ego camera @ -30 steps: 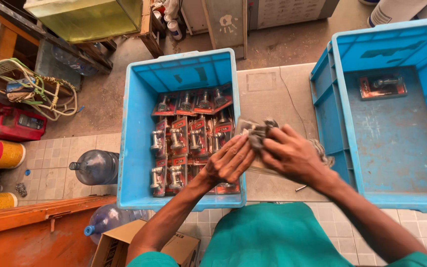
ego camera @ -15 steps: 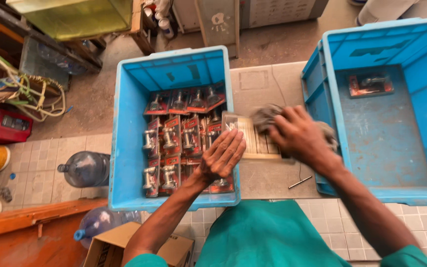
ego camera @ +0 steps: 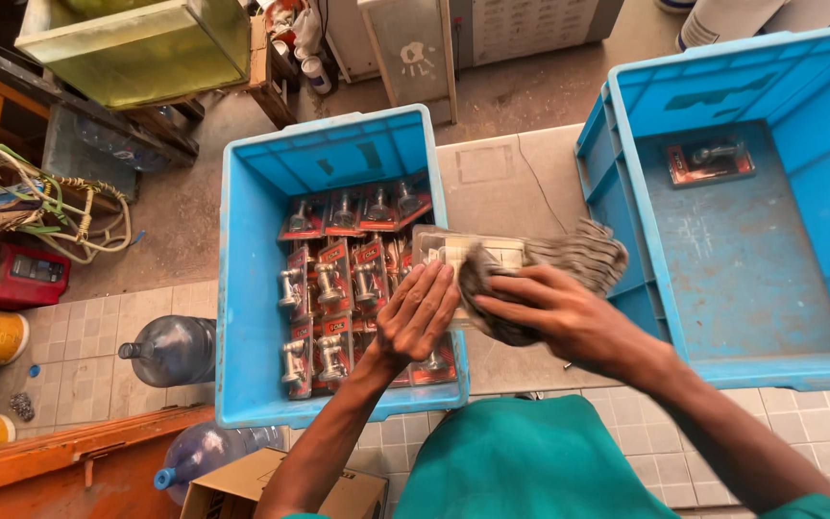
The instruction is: The person wipes the exterior of packaged door stoppers with a cloth before placing them into a blue plastic crate.
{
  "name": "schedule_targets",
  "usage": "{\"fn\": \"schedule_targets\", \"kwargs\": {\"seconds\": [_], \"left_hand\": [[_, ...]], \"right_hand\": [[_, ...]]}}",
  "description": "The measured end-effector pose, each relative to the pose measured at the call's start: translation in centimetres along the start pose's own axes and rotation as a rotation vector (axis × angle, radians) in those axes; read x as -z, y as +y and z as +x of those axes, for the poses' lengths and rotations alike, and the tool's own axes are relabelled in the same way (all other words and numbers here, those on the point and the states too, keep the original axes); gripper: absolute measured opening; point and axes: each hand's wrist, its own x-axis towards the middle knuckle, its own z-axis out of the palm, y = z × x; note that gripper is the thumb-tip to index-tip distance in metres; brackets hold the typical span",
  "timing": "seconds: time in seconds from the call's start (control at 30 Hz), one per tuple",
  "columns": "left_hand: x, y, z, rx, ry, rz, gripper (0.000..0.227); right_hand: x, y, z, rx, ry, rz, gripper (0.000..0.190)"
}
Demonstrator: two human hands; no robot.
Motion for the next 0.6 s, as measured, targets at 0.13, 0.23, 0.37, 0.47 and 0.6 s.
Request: {"fn": "schedule_targets", "kwargs": {"seconds": [0.13, 0.23, 0.37, 0.47, 0.6], "left_hand": [[0.7, 0.4, -0.9, 0.002, -0.009, 0.014, 0.012], [-0.5, 1.3, -2.2, -0.01, 0.031, -0.013, 0.011], [-1.5, 0.9, -3.7, 0.006, 0.017, 0.016, 0.012], [-1.3, 1.0, -4.4, 0.01, 0.006, 0.009, 0.012], [-1.8, 2.7, -2.8, 0.05, 0.012, -0.05, 0.014]], "right_hand": [[0.1, 4.6, -4.4, -0.104, -0.037, -0.07, 0.047], [-0.8, 4.8, -3.2, -0.227, 0.023, -0.149, 0.048], [0.1, 3.7, -2.0, -0.153, -0.006, 0.084, 0.037], [-0.1, 5.5, -4.8, -0.171, -0.083, 0.078, 0.04], [-2.6, 7.8, -4.0, -0.191, -0.009, -0.057, 0.042]]}}
